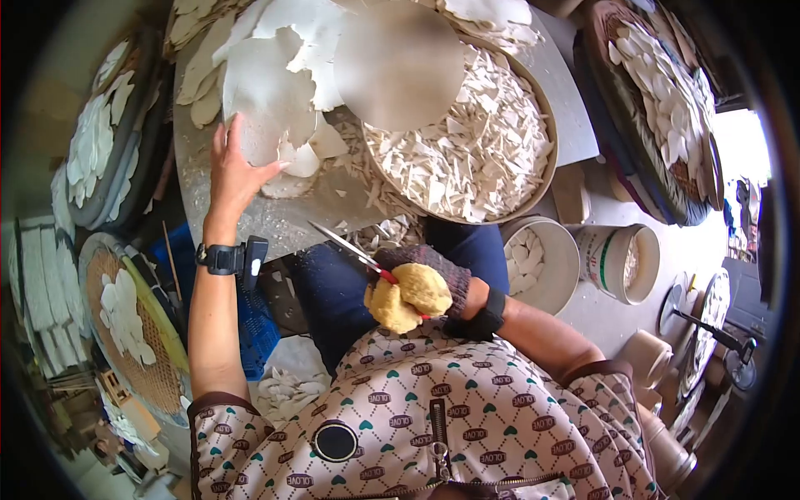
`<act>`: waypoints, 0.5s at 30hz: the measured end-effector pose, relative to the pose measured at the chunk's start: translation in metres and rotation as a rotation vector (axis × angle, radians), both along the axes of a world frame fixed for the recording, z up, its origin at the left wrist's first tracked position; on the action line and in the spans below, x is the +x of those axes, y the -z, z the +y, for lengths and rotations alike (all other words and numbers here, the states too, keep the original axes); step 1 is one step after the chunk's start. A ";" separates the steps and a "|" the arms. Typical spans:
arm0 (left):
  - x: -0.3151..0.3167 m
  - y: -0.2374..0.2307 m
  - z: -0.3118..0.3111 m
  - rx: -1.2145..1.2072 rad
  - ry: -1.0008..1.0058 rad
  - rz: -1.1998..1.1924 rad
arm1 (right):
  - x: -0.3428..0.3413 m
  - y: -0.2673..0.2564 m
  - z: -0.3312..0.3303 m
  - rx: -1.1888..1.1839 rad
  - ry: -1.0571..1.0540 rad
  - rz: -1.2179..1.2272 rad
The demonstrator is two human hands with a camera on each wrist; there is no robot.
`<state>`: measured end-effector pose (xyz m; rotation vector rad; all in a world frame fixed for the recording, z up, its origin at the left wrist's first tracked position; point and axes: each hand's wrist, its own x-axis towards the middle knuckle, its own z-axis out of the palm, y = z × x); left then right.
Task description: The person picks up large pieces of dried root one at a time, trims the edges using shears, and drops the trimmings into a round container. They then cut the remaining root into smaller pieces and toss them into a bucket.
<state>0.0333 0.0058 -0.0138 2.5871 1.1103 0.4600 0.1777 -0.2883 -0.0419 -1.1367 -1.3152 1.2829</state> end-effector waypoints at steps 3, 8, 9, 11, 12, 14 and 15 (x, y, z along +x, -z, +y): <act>0.004 -0.011 -0.013 0.126 -0.051 0.132 | -0.004 0.014 -0.006 0.128 0.037 0.074; 0.004 -0.025 -0.024 0.300 -0.043 0.166 | 0.000 0.011 -0.006 0.102 0.086 -0.045; 0.001 -0.029 -0.025 0.357 0.049 0.041 | -0.001 0.012 -0.007 -0.043 0.107 0.110; -0.003 -0.044 -0.028 0.306 0.060 -0.101 | 0.004 0.005 -0.010 -0.167 0.125 0.217; -0.004 -0.053 -0.028 0.292 0.066 -0.176 | 0.005 0.001 -0.011 -0.184 0.129 0.219; -0.009 -0.059 -0.016 0.408 0.021 -0.248 | 0.007 -0.003 -0.011 -0.144 0.135 0.205; -0.011 -0.062 -0.007 0.457 0.050 -0.257 | 0.008 -0.004 -0.011 -0.131 0.113 0.215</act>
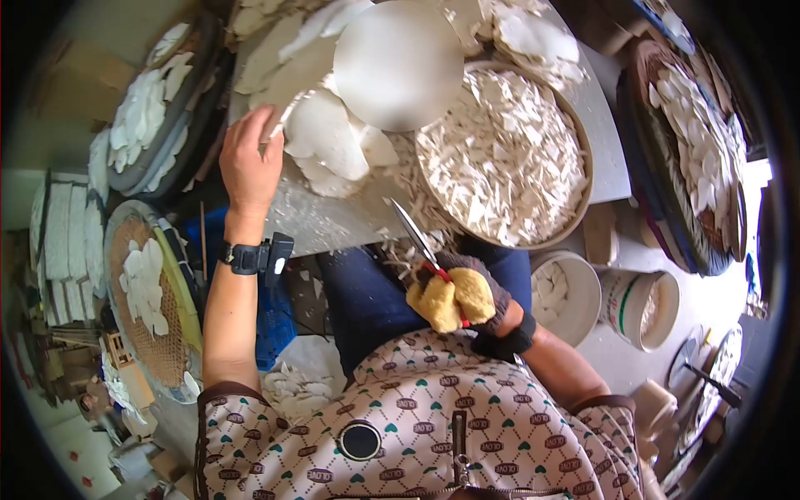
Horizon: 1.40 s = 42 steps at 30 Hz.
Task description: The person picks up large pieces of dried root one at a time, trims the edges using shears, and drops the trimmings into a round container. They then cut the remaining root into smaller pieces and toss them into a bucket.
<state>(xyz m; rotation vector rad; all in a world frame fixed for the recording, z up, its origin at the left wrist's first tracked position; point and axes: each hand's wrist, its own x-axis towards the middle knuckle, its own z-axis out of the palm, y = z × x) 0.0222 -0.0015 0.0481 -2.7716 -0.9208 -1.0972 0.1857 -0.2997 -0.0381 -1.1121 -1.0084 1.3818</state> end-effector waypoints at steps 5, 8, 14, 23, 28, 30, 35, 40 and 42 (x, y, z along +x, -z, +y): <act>-0.008 -0.032 0.005 -0.074 -0.126 -0.203 | 0.000 -0.003 0.000 0.009 -0.022 0.015; -0.022 -0.026 0.000 -0.437 -0.124 -0.616 | 0.005 -0.006 0.001 0.044 0.006 -0.033; -0.050 -0.006 -0.051 -1.484 -0.022 -1.116 | 0.001 0.032 -0.003 -0.141 0.156 0.750; -0.040 0.008 -0.147 -1.488 0.003 -1.065 | 0.003 0.075 -0.012 0.079 0.254 0.211; -0.038 0.004 -0.157 -1.468 -0.025 -1.069 | -0.007 0.074 -0.017 0.012 0.261 0.468; -0.040 0.006 -0.157 -1.478 -0.016 -1.058 | -0.001 0.082 -0.019 -0.037 0.147 0.274; -0.041 0.005 -0.154 -1.515 0.040 -1.001 | -0.004 0.088 -0.015 0.221 -0.186 1.257; -0.045 0.008 -0.147 -1.569 0.048 -0.920 | 0.003 0.063 -0.009 0.190 -0.222 0.753; -0.045 0.009 -0.144 -1.588 0.025 -0.901 | 0.002 0.062 -0.006 0.189 -0.241 0.761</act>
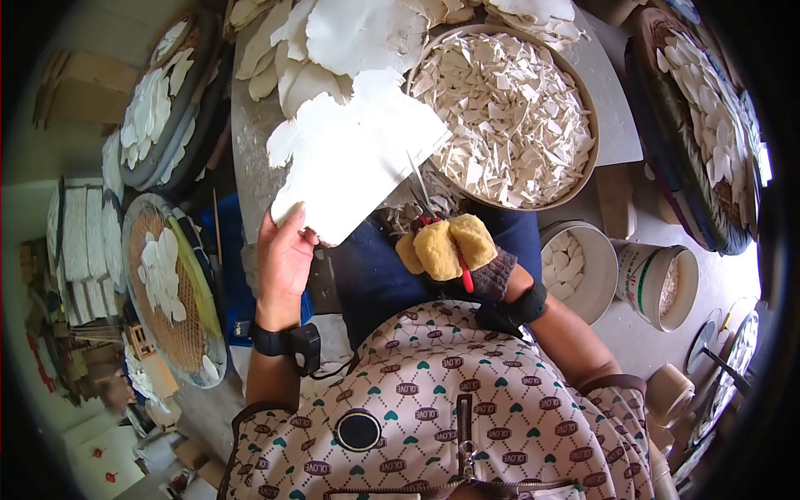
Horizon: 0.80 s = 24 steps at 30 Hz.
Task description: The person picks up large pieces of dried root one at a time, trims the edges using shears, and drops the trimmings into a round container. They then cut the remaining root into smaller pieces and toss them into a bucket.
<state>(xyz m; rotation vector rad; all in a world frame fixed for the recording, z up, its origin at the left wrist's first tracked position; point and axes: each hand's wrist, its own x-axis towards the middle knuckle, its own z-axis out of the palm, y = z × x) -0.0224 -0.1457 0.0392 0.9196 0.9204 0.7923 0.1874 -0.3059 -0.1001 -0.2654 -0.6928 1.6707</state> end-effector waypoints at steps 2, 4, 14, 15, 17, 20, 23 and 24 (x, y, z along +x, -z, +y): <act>-0.002 0.001 0.004 -0.040 0.037 0.017 | -0.006 0.004 0.005 -0.008 -0.063 0.320; -0.007 0.004 0.009 -0.059 0.072 0.038 | -0.008 0.003 0.008 -0.024 -0.096 0.460; 0.011 0.011 0.011 0.095 0.013 0.228 | -0.015 -0.022 0.015 -0.334 -0.092 0.727; 0.011 0.011 0.014 0.089 0.012 0.244 | -0.014 -0.022 0.016 -0.294 -0.105 0.708; 0.012 0.010 0.020 0.088 0.037 0.245 | -0.012 -0.022 0.019 -0.212 -0.133 0.672; 0.014 0.010 0.029 0.092 0.052 0.265 | -0.011 -0.025 0.019 -0.186 0.020 0.280; 0.015 0.011 0.034 0.095 0.057 0.292 | -0.008 -0.025 0.022 -0.039 0.174 -0.212; 0.015 0.012 0.035 0.094 0.056 0.299 | -0.009 -0.023 0.022 -0.024 0.199 -0.279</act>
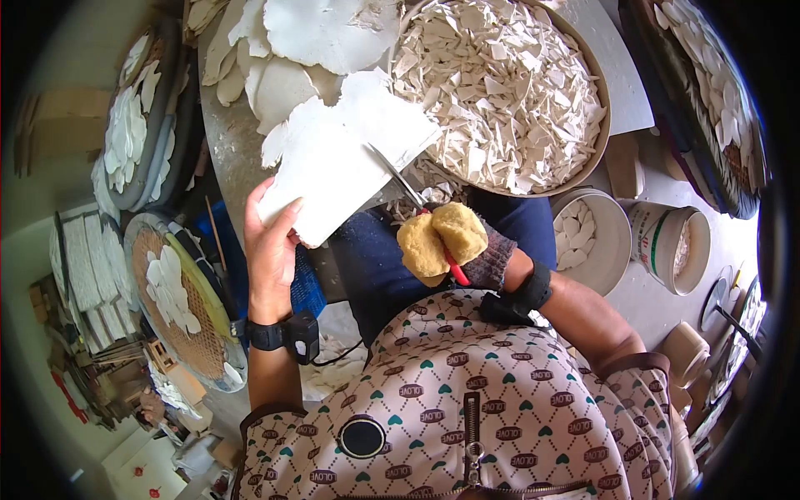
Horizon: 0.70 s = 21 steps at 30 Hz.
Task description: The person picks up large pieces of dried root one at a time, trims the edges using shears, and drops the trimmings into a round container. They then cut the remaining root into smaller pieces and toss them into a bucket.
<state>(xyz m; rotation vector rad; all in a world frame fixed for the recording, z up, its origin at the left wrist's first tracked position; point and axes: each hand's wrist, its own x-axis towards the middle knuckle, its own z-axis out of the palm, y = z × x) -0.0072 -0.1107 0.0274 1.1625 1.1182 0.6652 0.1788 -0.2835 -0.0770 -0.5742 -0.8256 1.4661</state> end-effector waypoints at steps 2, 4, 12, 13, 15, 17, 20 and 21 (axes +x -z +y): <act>-0.003 -0.001 0.005 -0.024 0.041 -0.001 | -0.005 0.005 0.000 -0.038 -0.015 0.122; -0.005 -0.001 0.007 -0.050 0.057 0.000 | -0.007 0.007 0.000 -0.057 -0.027 0.150; -0.001 0.004 -0.012 -0.029 -0.092 -0.185 | 0.002 -0.009 0.004 -0.178 -0.104 0.245; -0.002 0.004 -0.014 -0.053 -0.103 -0.226 | 0.003 -0.011 0.003 -0.172 -0.103 0.241; -0.010 0.000 -0.011 -0.093 -0.074 -0.221 | 0.003 -0.016 0.000 -0.161 -0.106 0.234; -0.015 -0.014 -0.004 -0.135 -0.041 -0.231 | 0.002 -0.011 -0.005 -0.219 -0.126 0.379; -0.020 -0.024 0.005 -0.124 0.082 -0.124 | 0.001 -0.014 -0.007 -0.250 -0.160 0.544; -0.019 -0.025 0.008 -0.108 0.129 -0.082 | 0.002 -0.016 -0.008 -0.251 -0.172 0.590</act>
